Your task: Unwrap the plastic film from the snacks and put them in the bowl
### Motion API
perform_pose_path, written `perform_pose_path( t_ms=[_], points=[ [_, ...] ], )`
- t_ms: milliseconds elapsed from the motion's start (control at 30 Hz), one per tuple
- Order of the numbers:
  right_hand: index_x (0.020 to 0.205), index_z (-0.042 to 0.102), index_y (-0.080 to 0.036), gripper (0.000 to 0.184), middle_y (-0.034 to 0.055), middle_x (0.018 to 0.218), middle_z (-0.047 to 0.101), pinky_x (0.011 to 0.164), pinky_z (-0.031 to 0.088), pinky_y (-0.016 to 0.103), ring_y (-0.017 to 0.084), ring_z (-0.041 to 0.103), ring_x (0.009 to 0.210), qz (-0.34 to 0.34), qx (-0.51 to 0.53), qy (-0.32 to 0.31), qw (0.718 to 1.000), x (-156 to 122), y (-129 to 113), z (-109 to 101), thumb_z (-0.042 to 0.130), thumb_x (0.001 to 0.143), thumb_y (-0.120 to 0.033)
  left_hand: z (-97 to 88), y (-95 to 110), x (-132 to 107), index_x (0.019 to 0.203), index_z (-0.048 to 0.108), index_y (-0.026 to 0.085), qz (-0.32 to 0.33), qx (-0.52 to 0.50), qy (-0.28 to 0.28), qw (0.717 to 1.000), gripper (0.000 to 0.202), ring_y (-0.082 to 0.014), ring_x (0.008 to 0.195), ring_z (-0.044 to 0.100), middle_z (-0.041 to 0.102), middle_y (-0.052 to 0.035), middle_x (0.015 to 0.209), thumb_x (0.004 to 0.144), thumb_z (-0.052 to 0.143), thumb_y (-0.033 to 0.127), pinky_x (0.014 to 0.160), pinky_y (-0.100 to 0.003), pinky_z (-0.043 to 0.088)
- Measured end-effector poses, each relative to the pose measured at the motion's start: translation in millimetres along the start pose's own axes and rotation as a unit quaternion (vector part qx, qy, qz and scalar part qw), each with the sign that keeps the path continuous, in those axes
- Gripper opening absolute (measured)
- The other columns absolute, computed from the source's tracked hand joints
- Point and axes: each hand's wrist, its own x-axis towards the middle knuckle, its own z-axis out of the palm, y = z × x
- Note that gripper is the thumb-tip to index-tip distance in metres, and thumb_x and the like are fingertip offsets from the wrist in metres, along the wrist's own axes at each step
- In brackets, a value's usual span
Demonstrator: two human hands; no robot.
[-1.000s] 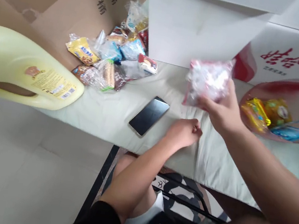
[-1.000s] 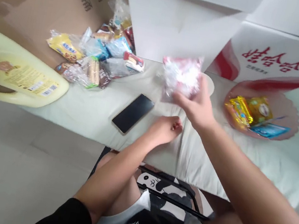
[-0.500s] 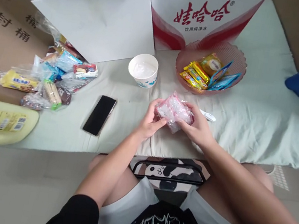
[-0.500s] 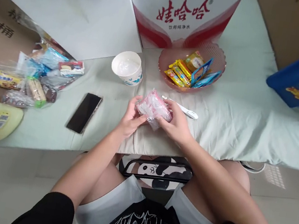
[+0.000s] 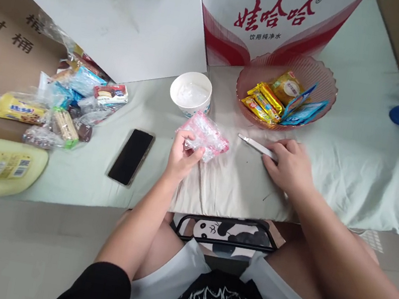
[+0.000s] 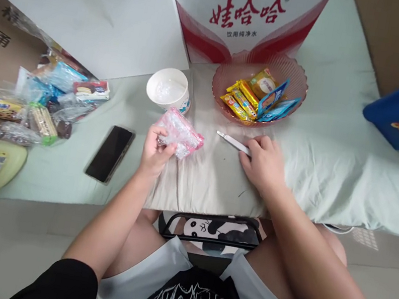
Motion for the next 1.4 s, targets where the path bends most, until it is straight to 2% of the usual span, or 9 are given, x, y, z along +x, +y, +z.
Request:
perform_pose_path(
  t_ms=[167,267,367,500,800,933,1100,1267,1400],
  points=[
    [0.103,0.063,-0.023,0.020,0.0076,0.080,0.070,0.064,0.048,0.038,0.024,0.062,0.068,0.077,0.161,-0.048,0.983,-9.7,-28.0,-9.6,0.055,0.096,-0.039,-0.5,4.7,-4.0,0.093,0.058,0.024,0.024,0.077,0.008,0.997,0.042,-0.0119,0.065,0.044,0.051,0.0010,0.082,0.091,0.061,0.066,0.060,-0.026,0.041],
    [0.106,0.057,-0.023,0.028,0.0062,0.087,0.073,0.063,0.052,0.033,0.018,0.067,0.066,0.062,0.396,-0.136,0.906,-21.0,-60.9,-12.7,0.048,0.103,-0.049,4.9,3.4,-11.0,0.108,0.058,0.025,0.021,0.079,-0.001,0.997,0.039,-0.0123,0.069,0.049,0.056,-0.0007,0.089,0.094,0.059,0.063,0.065,-0.027,0.044],
    [0.112,0.055,-0.022,0.036,0.0087,0.107,0.073,0.065,0.056,0.031,0.016,0.071,0.073,0.030,0.531,-0.185,0.827,-26.0,-85.0,-7.7,0.046,0.105,-0.056,14.5,4.2,-21.0,0.137,0.043,0.029,-0.010,0.027,-0.013,0.999,0.065,-0.0147,0.079,0.060,0.062,-0.0038,0.105,0.088,0.068,0.062,0.073,-0.029,0.050],
    [0.110,0.054,-0.022,0.042,0.0056,0.098,0.071,0.063,0.055,0.028,0.015,0.073,0.073,0.080,0.573,-0.166,0.798,-19.6,-88.1,2.8,0.049,0.102,-0.063,22.1,9.5,-28.2,0.132,0.045,0.025,-0.081,-0.025,-0.063,0.994,0.072,-0.0158,0.079,0.065,0.066,-0.0048,0.104,0.078,0.078,0.061,0.071,-0.029,0.054],
    [0.099,0.071,-0.020,0.035,0.0014,0.072,0.066,0.057,0.045,0.029,0.014,0.057,0.057,0.085,0.410,-0.119,0.900,-14.5,-78.4,-5.9,0.052,0.101,-0.050,20.3,6.1,-18.6,0.124,0.051,0.024,-0.060,-0.036,-0.016,0.997,0.072,-0.0187,0.090,0.070,0.068,-0.0066,0.109,0.073,0.082,0.064,0.079,-0.032,0.059],
    [0.097,0.075,-0.020,0.037,0.0012,0.062,0.062,0.059,0.043,0.029,0.018,0.061,0.062,0.070,0.373,-0.121,0.917,-9.9,-80.1,-8.6,0.050,0.100,-0.046,20.6,3.7,-18.3,0.125,0.052,0.025,-0.053,-0.038,-0.016,0.998,0.073,-0.0193,0.093,0.070,0.067,-0.0076,0.112,0.073,0.082,0.066,0.080,-0.032,0.059],
    [0.091,0.077,-0.020,0.035,0.0005,0.056,0.060,0.058,0.043,0.030,0.018,0.061,0.060,0.068,0.336,-0.152,0.927,-6.7,-74.0,-14.1,0.052,0.097,-0.042,0.9,-0.3,-6.5,0.122,0.049,0.031,-0.087,-0.119,0.065,0.987,0.068,-0.0201,0.099,0.071,0.065,-0.0066,0.119,0.073,0.083,0.063,0.075,-0.030,0.060],
    [0.098,0.078,-0.023,0.030,0.0058,0.074,0.072,0.063,0.048,0.036,0.023,0.064,0.065,0.070,0.236,-0.099,0.964,-5.3,-46.7,-15.3,0.053,0.095,-0.039,-20.2,-1.5,4.2,0.121,0.046,0.035,-0.099,-0.147,0.119,0.977,0.063,-0.0182,0.097,0.069,0.061,-0.0066,0.127,0.076,0.080,0.062,0.073,-0.030,0.061],
    [0.103,0.078,-0.024,0.031,0.0127,0.095,0.075,0.077,0.052,0.045,0.031,0.068,0.086,0.038,0.098,-0.010,0.994,-1.7,-21.1,-7.5,0.052,0.095,-0.039,-5.6,-0.3,-8.3,0.132,0.042,0.035,-0.056,-0.071,0.048,0.995,0.080,-0.0218,0.108,0.068,0.058,-0.0091,0.134,0.072,0.084,0.065,0.076,-0.028,0.060]
  ],
)
